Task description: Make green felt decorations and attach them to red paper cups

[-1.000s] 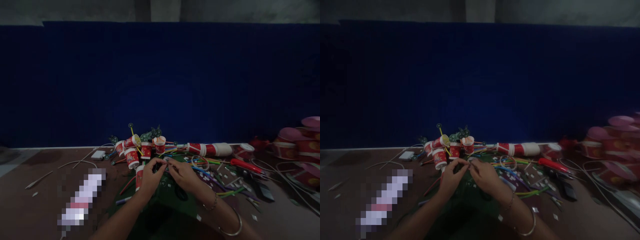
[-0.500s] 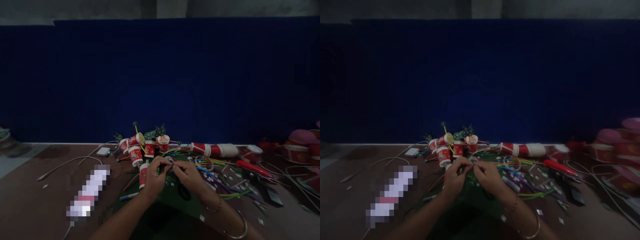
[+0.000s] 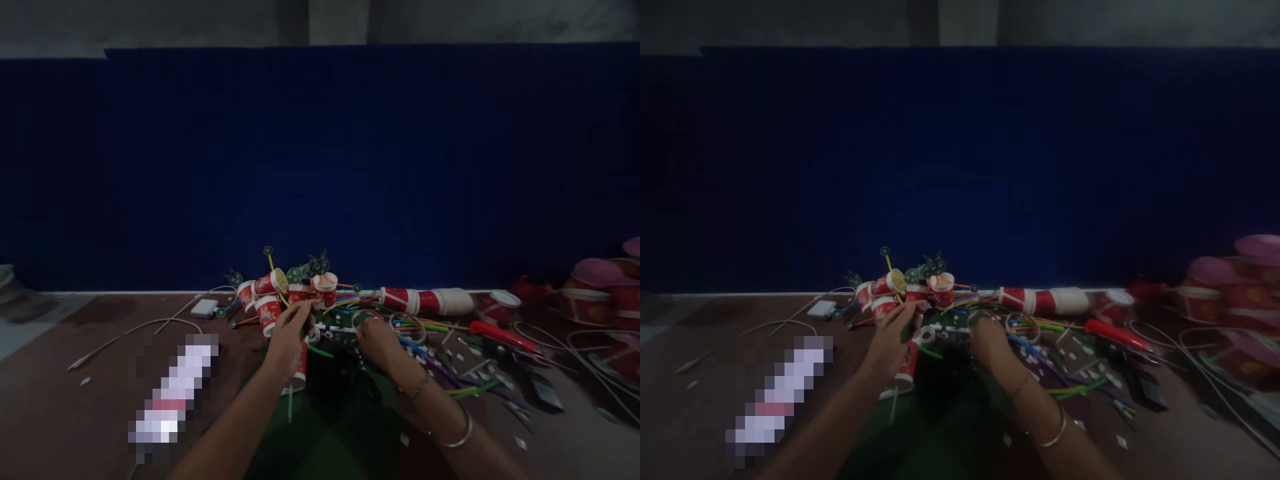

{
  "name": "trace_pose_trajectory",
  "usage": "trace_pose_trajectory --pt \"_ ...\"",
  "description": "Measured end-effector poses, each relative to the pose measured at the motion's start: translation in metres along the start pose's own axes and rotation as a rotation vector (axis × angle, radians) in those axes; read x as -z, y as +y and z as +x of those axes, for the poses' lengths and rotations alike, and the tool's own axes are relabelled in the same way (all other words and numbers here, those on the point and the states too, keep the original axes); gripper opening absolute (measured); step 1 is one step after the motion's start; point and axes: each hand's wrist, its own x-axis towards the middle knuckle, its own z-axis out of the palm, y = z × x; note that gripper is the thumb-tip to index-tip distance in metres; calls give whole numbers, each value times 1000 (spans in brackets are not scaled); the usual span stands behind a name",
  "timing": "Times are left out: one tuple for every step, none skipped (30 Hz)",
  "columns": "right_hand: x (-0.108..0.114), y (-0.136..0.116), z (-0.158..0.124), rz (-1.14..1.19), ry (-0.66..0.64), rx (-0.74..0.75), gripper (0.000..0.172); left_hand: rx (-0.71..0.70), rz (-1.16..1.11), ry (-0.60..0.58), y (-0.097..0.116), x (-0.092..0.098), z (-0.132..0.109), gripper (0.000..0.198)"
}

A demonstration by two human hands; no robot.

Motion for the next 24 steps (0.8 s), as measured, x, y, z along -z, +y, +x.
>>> trace_pose_trajectory --pt "0 0 0 -12 22 -13 16 34 -14 -12 -1 0 1 26" --pt "1 -2 -1 -2 49 -12 12 57 -25 -20 -3 0 1 27" --pt "4 -6 -1 25 74 -2 9 74 -32 -28 -4 0 0 28" --pt "8 -12 -1 134 115 31 9 88 -34 -33 -5 0 0 29" --pt "12 -19 0 309 120 72 13 103 -33 -33 -6 0 0 29" --pt "17 -27 2 481 91 73 17 115 -32 -23 -7 -1 0 27" --pt "20 -35 4 618 59 42 19 125 -30 -10 -8 -1 0 26" --pt "23 -43 6 707 63 2 19 133 -25 3 -8 -1 0 24" --pt "24 -50 9 752 71 -22 18 137 -17 13 -9 -1 0 23" --pt "25 -55 11 767 90 -11 16 140 -8 20 -9 -1 0 22" --pt "24 -60 13 780 113 12 13 139 3 19 -8 -1 -1 22" --pt "24 -63 14 779 135 46 11 134 17 11 -7 -1 -1 23" --pt "23 -66 15 766 170 87 10 127 34 -2 -6 -1 -1 25" --pt "22 -69 15 740 215 127 11 116 58 -23 -3 0 0 27" --pt "21 -71 15 701 271 163 11 100 97 -44 -1 2 1 29" --pt "21 -72 14 657 334 195 11 72 152 -61 2 5 3 31" --pt "20 -74 13 617 389 219 11 39 222 -75 6 10 7 32" --pt "19 -76 12 591 423 231 12 -20 313 -46 9 16 11 34" --pt "18 -78 12 582 425 227 12 -96 396 5 12 23 16 38" --pt "15 -80 11 588 388 211 12 -167 485 73 15 31 21 40" --pt "11 -82 11 601 322 183 10 -235 580 147 16 40 27 39" --pt "5 -84 11 615 226 147 8 -265 691 162 17 48 32 34" --pt "-2 -85 10 629 115 117 10 -257 798 154 17 56 36 28" --pt "-10 -86 10 641 23 87 21 -220 920 142 16 62 39 23"
